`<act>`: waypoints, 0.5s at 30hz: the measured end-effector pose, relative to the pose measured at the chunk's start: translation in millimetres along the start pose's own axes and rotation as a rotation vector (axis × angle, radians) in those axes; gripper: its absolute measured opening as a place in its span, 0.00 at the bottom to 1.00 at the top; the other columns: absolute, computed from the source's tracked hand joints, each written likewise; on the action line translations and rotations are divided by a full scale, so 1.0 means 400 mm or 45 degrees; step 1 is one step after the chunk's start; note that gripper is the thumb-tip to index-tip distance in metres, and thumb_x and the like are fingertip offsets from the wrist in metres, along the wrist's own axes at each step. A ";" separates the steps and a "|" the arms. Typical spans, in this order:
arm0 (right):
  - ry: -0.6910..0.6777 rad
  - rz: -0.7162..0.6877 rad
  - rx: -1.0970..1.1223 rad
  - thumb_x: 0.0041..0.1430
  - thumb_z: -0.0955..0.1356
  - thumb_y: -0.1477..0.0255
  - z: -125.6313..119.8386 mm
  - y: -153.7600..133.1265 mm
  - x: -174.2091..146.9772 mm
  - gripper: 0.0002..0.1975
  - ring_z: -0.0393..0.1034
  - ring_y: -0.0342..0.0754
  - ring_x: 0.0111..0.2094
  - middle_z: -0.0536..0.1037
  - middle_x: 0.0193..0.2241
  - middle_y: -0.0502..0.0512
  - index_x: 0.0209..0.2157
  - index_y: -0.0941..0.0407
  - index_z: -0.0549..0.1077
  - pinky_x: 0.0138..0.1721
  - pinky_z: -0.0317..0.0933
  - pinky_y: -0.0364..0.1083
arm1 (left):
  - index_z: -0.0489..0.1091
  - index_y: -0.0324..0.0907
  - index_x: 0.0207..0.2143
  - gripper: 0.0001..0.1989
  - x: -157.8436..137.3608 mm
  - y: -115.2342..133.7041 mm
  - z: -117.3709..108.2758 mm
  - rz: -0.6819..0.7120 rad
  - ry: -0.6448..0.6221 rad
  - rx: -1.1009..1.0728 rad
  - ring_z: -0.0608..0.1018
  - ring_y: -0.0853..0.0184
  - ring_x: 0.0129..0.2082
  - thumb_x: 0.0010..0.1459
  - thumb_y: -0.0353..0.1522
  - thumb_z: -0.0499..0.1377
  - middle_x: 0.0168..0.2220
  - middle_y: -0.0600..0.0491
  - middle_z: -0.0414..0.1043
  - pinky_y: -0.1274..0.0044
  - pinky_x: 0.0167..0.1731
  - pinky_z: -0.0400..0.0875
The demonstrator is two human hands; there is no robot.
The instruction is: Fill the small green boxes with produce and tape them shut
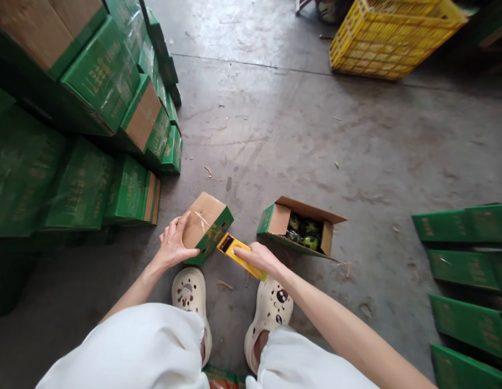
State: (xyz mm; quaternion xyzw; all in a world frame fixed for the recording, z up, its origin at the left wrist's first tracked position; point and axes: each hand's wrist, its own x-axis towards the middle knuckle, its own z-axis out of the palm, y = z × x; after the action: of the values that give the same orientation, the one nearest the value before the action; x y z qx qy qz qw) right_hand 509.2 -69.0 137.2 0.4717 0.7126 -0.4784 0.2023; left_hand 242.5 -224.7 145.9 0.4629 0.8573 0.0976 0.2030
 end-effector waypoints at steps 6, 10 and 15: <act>-0.002 -0.059 0.007 0.62 0.68 0.48 -0.042 -0.135 0.047 0.27 0.80 0.56 0.36 0.84 0.32 0.64 0.34 0.60 0.82 0.28 0.60 0.43 | 0.47 0.57 0.75 0.53 0.101 -0.081 -0.095 0.042 -0.185 -0.061 0.53 0.41 0.74 0.51 0.43 0.69 0.78 0.44 0.36 0.49 0.68 0.48; 0.005 -0.024 -0.074 0.62 0.67 0.49 -0.046 -0.150 0.051 0.27 0.81 0.57 0.38 0.85 0.33 0.65 0.37 0.60 0.82 0.31 0.63 0.44 | 0.41 0.50 0.77 0.57 0.133 0.014 -0.069 -0.042 -0.217 0.102 0.45 0.34 0.75 0.54 0.52 0.66 0.77 0.36 0.33 0.44 0.66 0.48; 0.049 0.143 -0.162 0.62 0.68 0.54 -0.022 -0.139 0.074 0.23 0.81 0.59 0.42 0.85 0.38 0.66 0.40 0.60 0.83 0.36 0.66 0.45 | 0.34 0.46 0.77 0.63 0.090 0.178 0.034 -0.079 -0.079 0.394 0.58 0.29 0.68 0.51 0.49 0.68 0.73 0.26 0.40 0.45 0.58 0.59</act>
State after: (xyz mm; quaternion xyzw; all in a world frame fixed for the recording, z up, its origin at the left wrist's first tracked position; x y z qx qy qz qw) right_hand 448.7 -52.8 146.6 0.5063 0.7176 -0.4109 0.2447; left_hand 284.6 -155.7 149.8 0.4646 0.8694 -0.0562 0.1585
